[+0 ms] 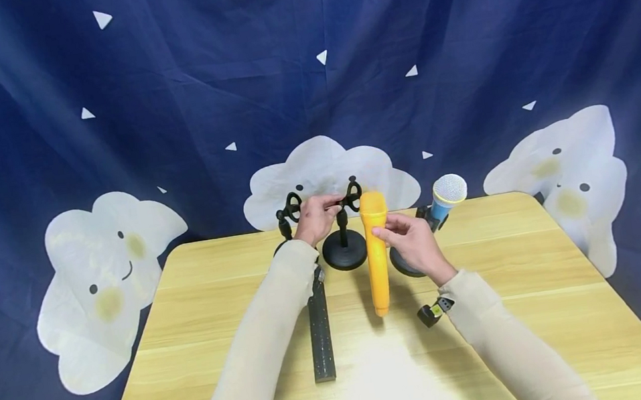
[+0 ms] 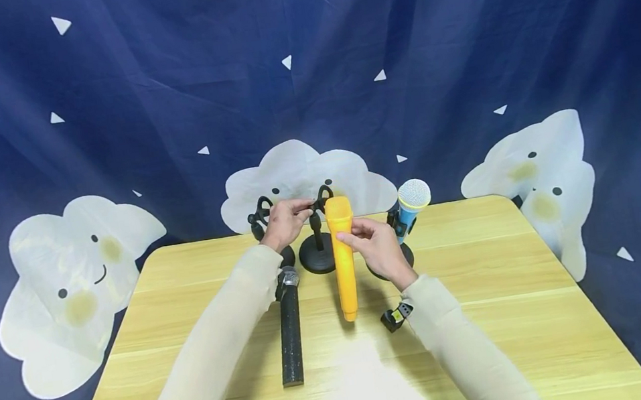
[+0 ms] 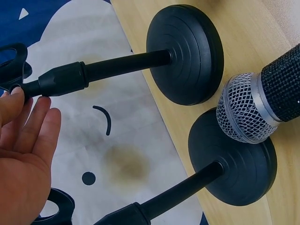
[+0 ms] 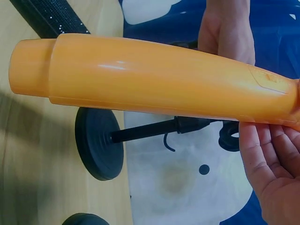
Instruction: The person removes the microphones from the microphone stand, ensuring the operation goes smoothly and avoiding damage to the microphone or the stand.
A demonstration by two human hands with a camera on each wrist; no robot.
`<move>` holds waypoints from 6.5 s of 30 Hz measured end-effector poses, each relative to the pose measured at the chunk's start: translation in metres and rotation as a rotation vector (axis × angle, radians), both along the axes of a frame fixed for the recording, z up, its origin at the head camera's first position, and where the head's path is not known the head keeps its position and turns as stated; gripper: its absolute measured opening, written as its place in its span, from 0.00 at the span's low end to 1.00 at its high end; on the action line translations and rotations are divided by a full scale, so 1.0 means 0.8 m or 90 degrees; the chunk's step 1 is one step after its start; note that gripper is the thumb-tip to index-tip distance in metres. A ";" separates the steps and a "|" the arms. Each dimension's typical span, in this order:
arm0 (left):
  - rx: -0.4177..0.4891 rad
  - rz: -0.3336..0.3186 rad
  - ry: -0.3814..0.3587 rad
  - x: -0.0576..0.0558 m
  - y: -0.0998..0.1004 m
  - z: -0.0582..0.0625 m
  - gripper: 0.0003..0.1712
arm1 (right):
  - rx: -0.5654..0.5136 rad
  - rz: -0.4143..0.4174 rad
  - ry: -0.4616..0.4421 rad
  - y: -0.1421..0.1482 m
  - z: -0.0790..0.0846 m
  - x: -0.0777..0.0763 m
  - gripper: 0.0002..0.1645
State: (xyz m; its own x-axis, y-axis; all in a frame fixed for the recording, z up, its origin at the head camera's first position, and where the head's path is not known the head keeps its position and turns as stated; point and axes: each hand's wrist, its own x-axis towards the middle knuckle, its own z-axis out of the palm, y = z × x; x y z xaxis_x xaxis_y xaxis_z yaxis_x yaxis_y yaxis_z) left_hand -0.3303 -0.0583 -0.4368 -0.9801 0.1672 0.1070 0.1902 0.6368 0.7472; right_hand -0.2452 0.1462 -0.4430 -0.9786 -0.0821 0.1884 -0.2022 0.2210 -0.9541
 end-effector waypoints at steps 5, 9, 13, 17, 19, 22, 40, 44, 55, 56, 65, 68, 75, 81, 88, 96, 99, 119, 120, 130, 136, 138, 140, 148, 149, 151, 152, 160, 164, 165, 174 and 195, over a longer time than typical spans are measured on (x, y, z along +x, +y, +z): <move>0.011 0.001 -0.011 0.001 0.000 0.000 0.17 | 0.009 -0.005 -0.011 0.000 -0.005 0.002 0.20; 0.023 -0.001 -0.016 0.001 0.000 0.000 0.17 | 0.017 -0.004 -0.025 0.000 -0.010 0.004 0.21; 0.024 0.001 -0.010 0.001 0.000 0.000 0.17 | 0.016 -0.001 -0.037 -0.001 -0.014 0.006 0.22; 0.014 0.002 0.003 0.001 0.001 0.000 0.17 | 0.014 0.002 -0.051 -0.001 -0.020 0.007 0.23; 0.010 0.001 0.008 0.002 0.001 0.000 0.17 | 0.021 0.002 -0.058 -0.001 -0.022 0.008 0.23; 0.016 -0.001 0.009 0.003 0.000 0.001 0.17 | 0.032 -0.002 -0.064 -0.001 -0.027 0.008 0.23; 0.021 -0.002 0.011 0.004 0.002 0.003 0.16 | 0.002 0.013 -0.143 -0.007 -0.059 0.008 0.21; 0.022 0.004 0.003 0.005 0.002 0.004 0.16 | 0.022 0.014 -0.152 -0.008 -0.069 0.007 0.21; 0.025 0.008 -0.003 0.005 0.002 0.006 0.17 | 0.059 0.009 -0.171 -0.014 -0.091 0.008 0.21; 0.025 0.007 -0.004 0.005 0.002 0.006 0.17 | 0.060 0.008 -0.175 -0.015 -0.092 0.008 0.21; 0.017 0.006 -0.013 0.007 0.002 0.009 0.17 | 0.070 0.017 -0.205 -0.016 -0.104 0.008 0.22; 0.012 0.011 -0.011 0.007 0.003 0.010 0.17 | 0.061 0.021 -0.226 -0.018 -0.107 0.007 0.24; 0.009 0.019 -0.017 0.007 0.003 0.010 0.17 | 0.047 0.007 -0.265 -0.022 -0.111 0.006 0.23; 0.010 0.024 -0.034 0.006 0.004 0.010 0.17 | 0.044 0.010 -0.285 -0.026 -0.117 0.008 0.21; 0.012 0.026 -0.043 0.006 0.004 0.010 0.16 | 0.092 -0.012 -0.287 -0.027 -0.130 0.007 0.18; 0.020 0.017 -0.040 0.005 0.003 0.010 0.17 | 0.091 -0.010 -0.305 -0.029 -0.136 0.010 0.18; 0.018 0.017 -0.034 0.004 0.002 0.010 0.17 | 0.092 -0.014 -0.306 -0.030 -0.137 0.010 0.18; 0.011 0.037 -0.024 -0.002 0.003 0.007 0.18 | 0.144 -0.024 -0.320 -0.036 -0.138 0.009 0.17; 0.012 0.036 -0.025 -0.002 0.003 0.006 0.17 | 0.150 -0.025 -0.319 -0.036 -0.138 0.008 0.17; 0.010 0.035 -0.033 0.000 0.004 0.009 0.18 | 0.230 -0.031 -0.308 -0.034 -0.134 0.009 0.18; 0.006 0.026 -0.037 0.003 0.005 0.012 0.18 | 0.227 -0.037 -0.309 -0.033 -0.134 0.009 0.19; 0.006 0.022 -0.041 0.004 0.005 0.011 0.19 | 0.221 -0.039 -0.308 -0.033 -0.134 0.009 0.19; 0.005 0.017 -0.041 0.004 0.005 0.010 0.19 | 0.223 -0.039 -0.300 -0.032 -0.134 0.010 0.20; -0.002 -0.001 -0.021 0.006 -0.001 0.003 0.21 | 0.216 -0.036 -0.300 -0.031 -0.133 0.010 0.20; -0.002 -0.003 -0.019 0.006 -0.002 0.002 0.21 | 0.215 -0.036 -0.303 -0.030 -0.133 0.010 0.21; 0.004 -0.006 -0.015 0.008 -0.003 0.000 0.21 | 0.220 -0.037 -0.308 -0.029 -0.132 0.009 0.22; 0.007 -0.006 -0.013 0.008 -0.004 -0.001 0.21 | 0.223 -0.038 -0.311 -0.028 -0.131 0.009 0.23; 0.051 0.016 0.001 0.014 -0.008 -0.008 0.20 | 0.232 -0.060 -0.296 -0.020 -0.122 0.008 0.33; 0.066 0.026 0.011 0.017 -0.008 -0.011 0.17 | 0.198 -0.058 -0.280 -0.016 -0.117 0.008 0.33; 0.068 0.025 0.012 0.018 -0.007 -0.011 0.16 | 0.198 -0.059 -0.277 -0.015 -0.116 0.008 0.33; 0.100 -0.001 -0.013 0.023 -0.004 -0.013 0.14 | 0.245 -0.084 -0.214 -0.006 -0.100 0.009 0.32; 0.116 -0.107 -0.037 0.036 0.012 -0.021 0.17 | 0.226 -0.113 -0.156 0.035 -0.074 0.024 0.29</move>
State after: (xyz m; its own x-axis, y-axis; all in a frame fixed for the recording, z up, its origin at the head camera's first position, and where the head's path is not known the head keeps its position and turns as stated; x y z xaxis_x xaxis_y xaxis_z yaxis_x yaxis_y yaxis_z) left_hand -0.3017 -0.0489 -0.4538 -0.9457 0.3110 0.0943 0.2349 0.4538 0.8596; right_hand -0.2261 0.1744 -0.5019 -0.9956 0.0723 -0.0597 0.0899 0.5535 -0.8280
